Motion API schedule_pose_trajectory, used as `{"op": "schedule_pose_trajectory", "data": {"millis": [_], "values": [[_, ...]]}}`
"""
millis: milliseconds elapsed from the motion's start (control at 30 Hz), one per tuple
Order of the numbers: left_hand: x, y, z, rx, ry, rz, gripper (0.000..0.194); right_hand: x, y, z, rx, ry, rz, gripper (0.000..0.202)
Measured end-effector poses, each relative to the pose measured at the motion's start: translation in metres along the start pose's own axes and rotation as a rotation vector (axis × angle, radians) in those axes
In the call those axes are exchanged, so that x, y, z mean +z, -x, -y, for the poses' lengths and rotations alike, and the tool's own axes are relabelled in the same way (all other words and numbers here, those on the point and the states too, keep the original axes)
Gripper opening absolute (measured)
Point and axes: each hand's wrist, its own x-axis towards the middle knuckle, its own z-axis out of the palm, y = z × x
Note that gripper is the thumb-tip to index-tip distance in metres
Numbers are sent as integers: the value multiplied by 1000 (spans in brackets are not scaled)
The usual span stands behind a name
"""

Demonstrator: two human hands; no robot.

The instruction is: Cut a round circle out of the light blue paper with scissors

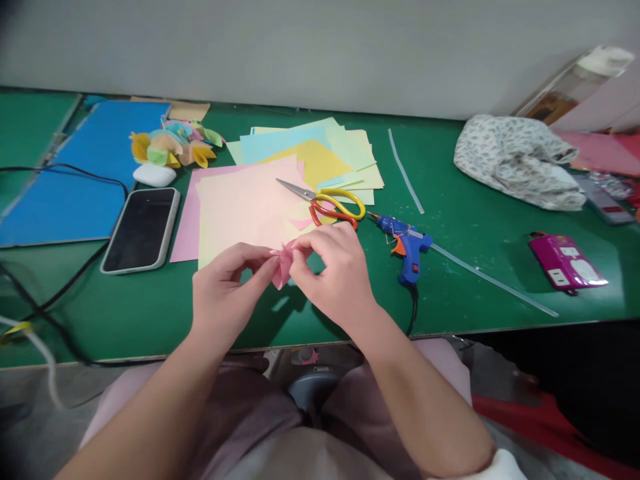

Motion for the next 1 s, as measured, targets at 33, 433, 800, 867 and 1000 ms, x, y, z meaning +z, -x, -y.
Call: {"op": "schedule_pose_trajectory", "data": {"millis": [33, 433, 800, 867, 1000], "values": [[0, 0, 0, 0, 1, -3, 13, 0, 0, 0, 0, -6, 2, 23], [-3, 7, 4, 267, -255, -301, 14, -2, 1, -1, 88, -24, 4, 18], [6, 13, 9, 473, -457, -295, 16, 2, 5, 9, 92, -79, 41, 16], [6, 12, 9, 467, -456, -299, 15, 2, 5, 10, 85, -82, 46, 18], [6, 13, 9, 440, -457, -300, 12, 3, 5, 12, 13, -64, 25, 19]]}}
